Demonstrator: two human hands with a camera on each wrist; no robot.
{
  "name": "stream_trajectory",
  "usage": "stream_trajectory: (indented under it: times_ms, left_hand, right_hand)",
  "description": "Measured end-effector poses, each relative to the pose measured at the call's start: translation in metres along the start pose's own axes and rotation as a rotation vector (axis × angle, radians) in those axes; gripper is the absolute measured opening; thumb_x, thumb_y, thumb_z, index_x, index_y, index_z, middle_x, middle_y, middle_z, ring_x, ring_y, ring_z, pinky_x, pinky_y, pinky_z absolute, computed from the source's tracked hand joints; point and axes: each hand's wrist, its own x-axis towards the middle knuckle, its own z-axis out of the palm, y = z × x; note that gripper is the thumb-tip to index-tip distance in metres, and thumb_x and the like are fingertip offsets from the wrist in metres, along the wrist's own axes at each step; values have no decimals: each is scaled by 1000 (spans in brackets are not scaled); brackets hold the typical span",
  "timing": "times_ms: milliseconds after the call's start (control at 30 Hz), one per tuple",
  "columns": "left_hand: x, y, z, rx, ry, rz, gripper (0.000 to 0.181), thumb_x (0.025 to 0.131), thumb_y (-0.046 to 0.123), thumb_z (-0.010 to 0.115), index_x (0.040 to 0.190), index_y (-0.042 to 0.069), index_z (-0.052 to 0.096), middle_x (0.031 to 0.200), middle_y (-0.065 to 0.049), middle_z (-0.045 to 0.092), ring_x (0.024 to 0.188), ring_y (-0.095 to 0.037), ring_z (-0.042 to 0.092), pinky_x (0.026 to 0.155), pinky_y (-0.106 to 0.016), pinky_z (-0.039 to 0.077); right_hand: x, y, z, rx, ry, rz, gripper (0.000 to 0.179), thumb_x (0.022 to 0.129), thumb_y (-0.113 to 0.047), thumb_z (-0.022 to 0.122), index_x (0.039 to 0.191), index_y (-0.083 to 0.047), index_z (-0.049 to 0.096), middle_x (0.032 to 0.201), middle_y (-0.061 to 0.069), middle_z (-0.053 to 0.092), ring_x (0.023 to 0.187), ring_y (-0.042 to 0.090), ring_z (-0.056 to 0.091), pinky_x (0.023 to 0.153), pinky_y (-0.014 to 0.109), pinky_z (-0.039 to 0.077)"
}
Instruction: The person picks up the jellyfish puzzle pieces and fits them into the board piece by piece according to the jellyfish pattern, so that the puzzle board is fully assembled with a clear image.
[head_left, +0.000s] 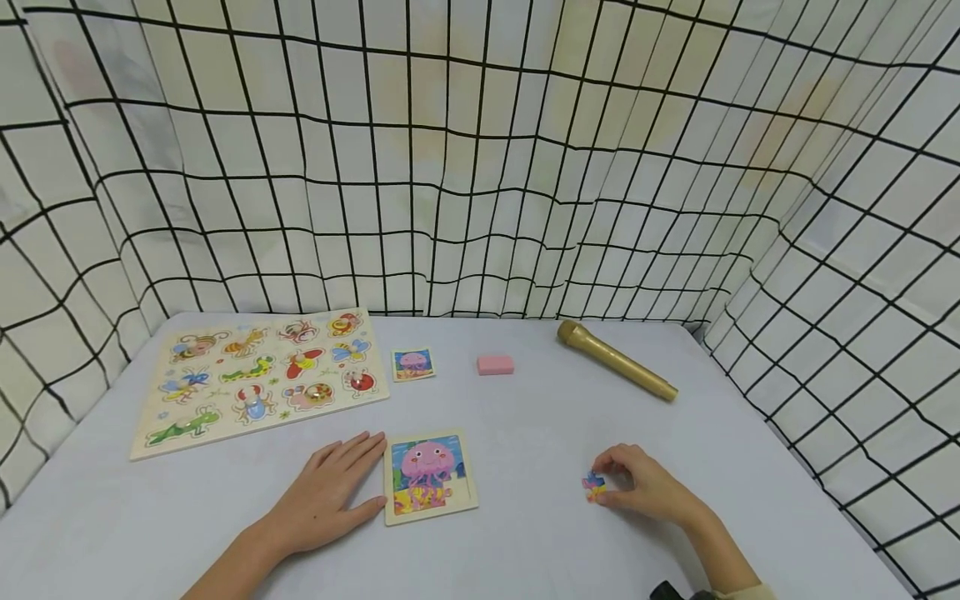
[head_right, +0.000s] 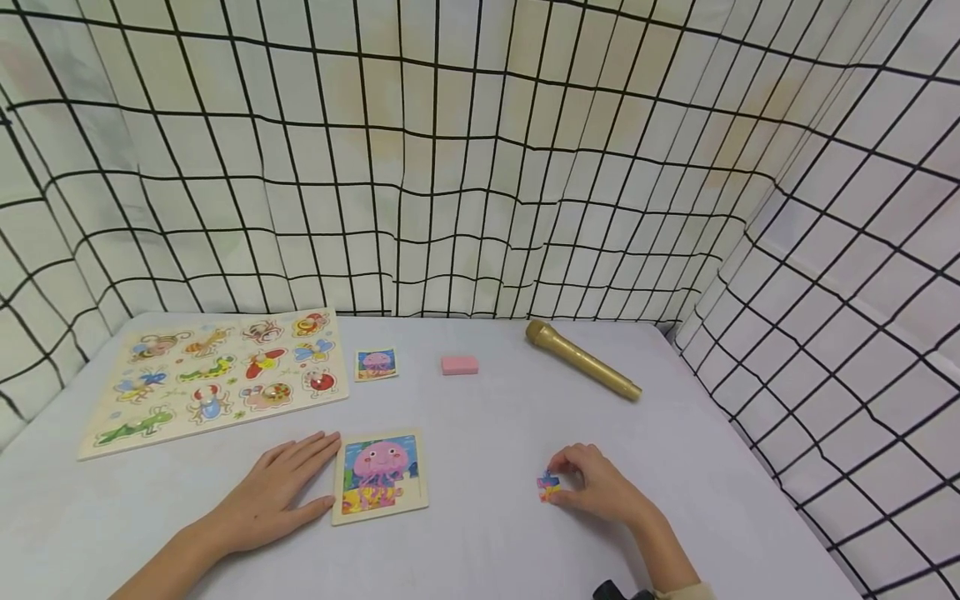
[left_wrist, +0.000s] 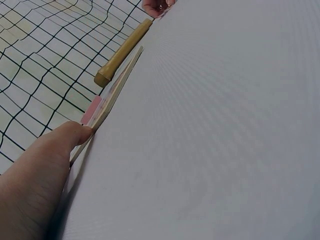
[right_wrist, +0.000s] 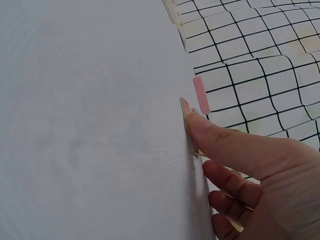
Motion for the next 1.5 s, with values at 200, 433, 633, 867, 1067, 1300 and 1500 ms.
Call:
stream_trajectory:
  times_ms: [200,433,633,867,1067,1300,1500]
  left_hand:
    - [0,1,-1,1,16,10,70,87,53,51,138,7,41,143,-5,38,131,-26,30,102,-48,20]
    - [0,2,-3,0,3,8,70,87,53,50,139,7,40,143,-4,37,132,-25,29,103,-48,20]
    - [1,2,-3,3,-11,3,70,87,54,50,139,8,39,144,-4,36,132,-25,29,103,-48,20]
    - [1,1,-4,2,-5,6,70,87,53,50,139,6,40,143,-5,37,132,-26,29,103,-48,20]
    - [0,1,-4,-4,-6,6,70,88,52,50,139,7,39,143,-5,37,132,-26,29,103,-48,20]
    - [0,0,-1,-11,0,7,70,87,53,50,139,7,40,144,-5,36,132,-25,29,103,-49,20]
    - [1,0,0,-13,0,10,70,87,53,50,139,6,40,143,-5,37,132,-26,29,102,-49,20]
  right_hand:
    - [2,-4,-1,98,-41,2,32,77,-30,72,98,-16,54,94,-6,54,88,12,51,78,24,44]
    - [5,-20,-2,130,-36,25,25,80,-10,70,99,-8,52,87,1,53,78,14,51,69,23,45]
    - [11,-43,-7,175,-16,77,17,85,-1,61,102,-2,56,88,7,58,79,14,54,70,23,47]
    - [23,-17,7,182,-5,45,20,90,-8,57,110,-11,57,93,-1,60,82,11,56,71,24,49]
    - [38,-24,14,171,-8,-32,24,92,-9,55,116,-10,59,96,-1,62,81,9,56,69,24,49]
    - [53,-63,15,149,-25,-89,27,89,1,54,116,1,57,91,9,63,78,16,57,67,25,49]
    - [66,-84,21,132,-43,-102,28,88,3,55,116,2,57,85,10,63,74,17,55,67,25,48]
